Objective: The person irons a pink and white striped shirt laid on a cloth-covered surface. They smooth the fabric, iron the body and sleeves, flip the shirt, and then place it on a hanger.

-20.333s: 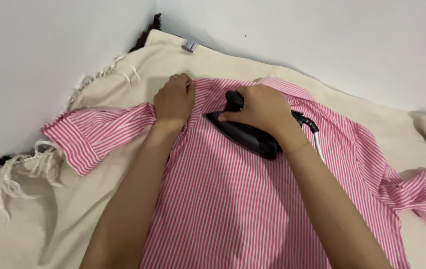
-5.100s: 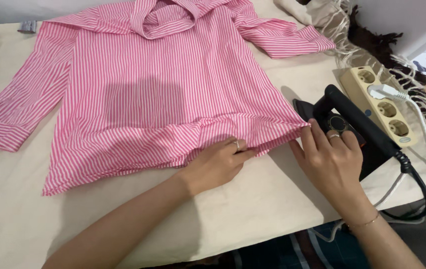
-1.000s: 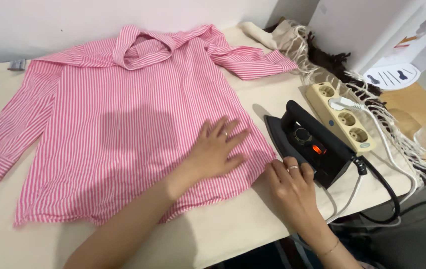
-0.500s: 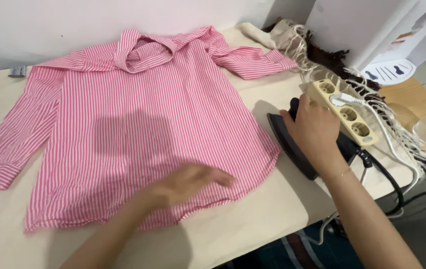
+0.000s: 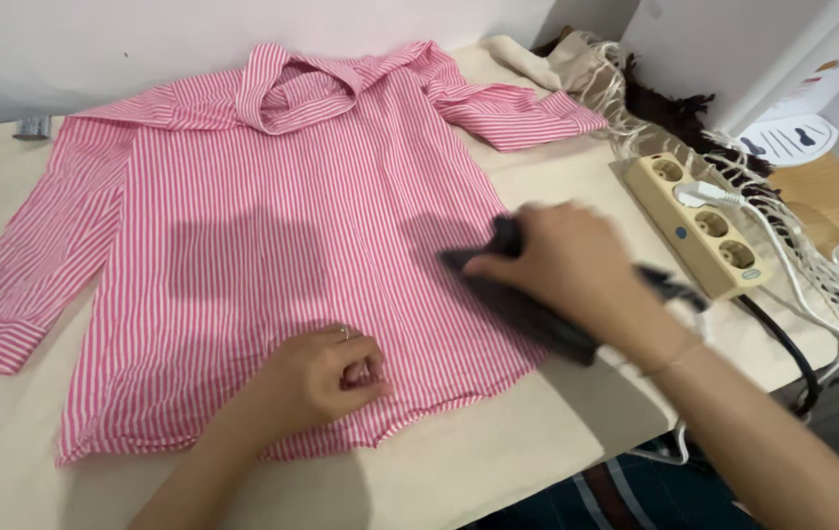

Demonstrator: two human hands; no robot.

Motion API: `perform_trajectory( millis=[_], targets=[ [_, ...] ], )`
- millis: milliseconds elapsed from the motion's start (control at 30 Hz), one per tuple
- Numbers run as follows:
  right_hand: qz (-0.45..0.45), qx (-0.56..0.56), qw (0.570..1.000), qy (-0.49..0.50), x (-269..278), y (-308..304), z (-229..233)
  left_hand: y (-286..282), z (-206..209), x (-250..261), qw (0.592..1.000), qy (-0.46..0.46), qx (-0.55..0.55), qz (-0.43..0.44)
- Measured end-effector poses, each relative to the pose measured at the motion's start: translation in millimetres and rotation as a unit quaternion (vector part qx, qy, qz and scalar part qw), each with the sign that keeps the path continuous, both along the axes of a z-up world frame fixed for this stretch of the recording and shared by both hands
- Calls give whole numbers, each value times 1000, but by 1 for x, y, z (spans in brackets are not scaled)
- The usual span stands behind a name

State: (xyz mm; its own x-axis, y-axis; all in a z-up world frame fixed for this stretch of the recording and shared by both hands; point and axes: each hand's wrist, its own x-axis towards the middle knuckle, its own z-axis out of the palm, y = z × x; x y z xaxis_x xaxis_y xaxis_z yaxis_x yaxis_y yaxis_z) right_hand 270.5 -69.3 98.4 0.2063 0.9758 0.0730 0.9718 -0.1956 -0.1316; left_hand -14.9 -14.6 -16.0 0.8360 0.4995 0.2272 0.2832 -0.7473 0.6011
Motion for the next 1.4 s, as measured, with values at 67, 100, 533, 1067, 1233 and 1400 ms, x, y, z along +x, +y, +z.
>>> perform_trajectory(
  millis=[67,100,533,1067,1233,1400],
  targets=[
    [52,-1,998,-20,-23,7,-18,-2,3,-1,1000,8,-2,3],
    [72,14,997,-16,-31,11,-27,-3,5,-2,1000,6,2,0],
    [0,142,988,-59,48,149,-63,-1,8,-2,997,38,43,-42],
    [60,-87,994,-35,4,-28,-31,-1,8,0,995,86,35,-46],
    [92,51,993,-58,13,27,-45,0,11,1,991,127,14,-34],
    [31,113,990,-73,24,98,-54,1,17,4,991,132,3,-31]
  ],
)
